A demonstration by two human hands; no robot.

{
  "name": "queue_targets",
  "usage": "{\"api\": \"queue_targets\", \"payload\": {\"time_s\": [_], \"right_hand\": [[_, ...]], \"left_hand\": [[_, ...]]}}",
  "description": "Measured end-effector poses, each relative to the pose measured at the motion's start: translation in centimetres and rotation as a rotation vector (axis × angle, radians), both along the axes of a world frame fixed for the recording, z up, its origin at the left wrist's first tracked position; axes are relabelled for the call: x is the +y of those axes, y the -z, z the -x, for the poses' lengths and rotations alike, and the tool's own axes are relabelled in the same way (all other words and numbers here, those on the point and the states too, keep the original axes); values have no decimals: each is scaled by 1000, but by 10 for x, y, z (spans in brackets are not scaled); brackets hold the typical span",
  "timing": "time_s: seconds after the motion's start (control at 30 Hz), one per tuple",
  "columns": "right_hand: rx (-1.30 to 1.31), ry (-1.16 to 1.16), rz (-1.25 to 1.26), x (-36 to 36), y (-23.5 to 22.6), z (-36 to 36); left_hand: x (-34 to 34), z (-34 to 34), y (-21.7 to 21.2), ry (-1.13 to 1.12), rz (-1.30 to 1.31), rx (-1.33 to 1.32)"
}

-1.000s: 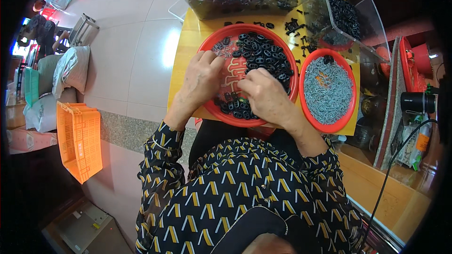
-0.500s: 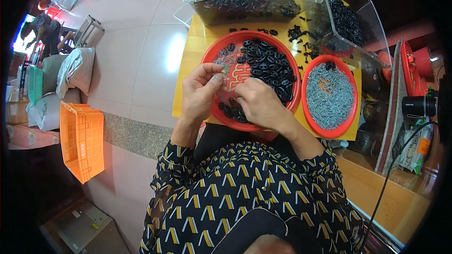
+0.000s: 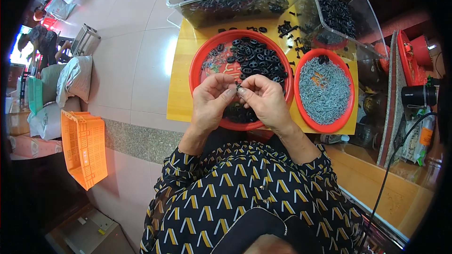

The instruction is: The person sits at a table and repeatedly picks up small black plastic buckle parts and metal pins from red trays. They insert the pins into the buckle parts by hand to assemble them, then place the finished items back into the tray. The process is repetitive and involves handling small components one at a time.

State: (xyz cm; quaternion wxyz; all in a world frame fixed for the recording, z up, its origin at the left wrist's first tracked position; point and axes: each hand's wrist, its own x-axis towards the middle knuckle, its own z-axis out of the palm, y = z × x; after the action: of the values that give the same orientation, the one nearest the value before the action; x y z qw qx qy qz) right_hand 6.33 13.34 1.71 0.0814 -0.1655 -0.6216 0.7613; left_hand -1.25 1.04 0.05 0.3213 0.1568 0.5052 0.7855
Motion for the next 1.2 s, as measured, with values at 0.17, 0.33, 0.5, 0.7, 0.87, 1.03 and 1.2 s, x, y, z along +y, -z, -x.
{"api": "queue_targets", "payload": {"time_s": [0.17,0.33,0.5,0.7,0.87,1.03,1.2], "right_hand": [[-51,-36,-42,3,-6,-3],[-55,-36,120,14,-3,-8],[-67,-114,299,17,-6,-13],[27,-30,303,12,-3,-12],[-31,-10,245,7,-7,-14],[-35,-5,203,4,-10,-15],[-50,18,107,-4,-15,-15]], "left_hand": [[4,-3,5,-21,24,-29],[2,-1,5,-11,-9,-82],[2,-1,6,-31,7,-85],[1,-4,4,-32,29,-76],[-1,-4,6,-12,-2,-60],[-1,-6,5,-7,-25,-45],[-2,-7,4,-20,-4,-23]]}}
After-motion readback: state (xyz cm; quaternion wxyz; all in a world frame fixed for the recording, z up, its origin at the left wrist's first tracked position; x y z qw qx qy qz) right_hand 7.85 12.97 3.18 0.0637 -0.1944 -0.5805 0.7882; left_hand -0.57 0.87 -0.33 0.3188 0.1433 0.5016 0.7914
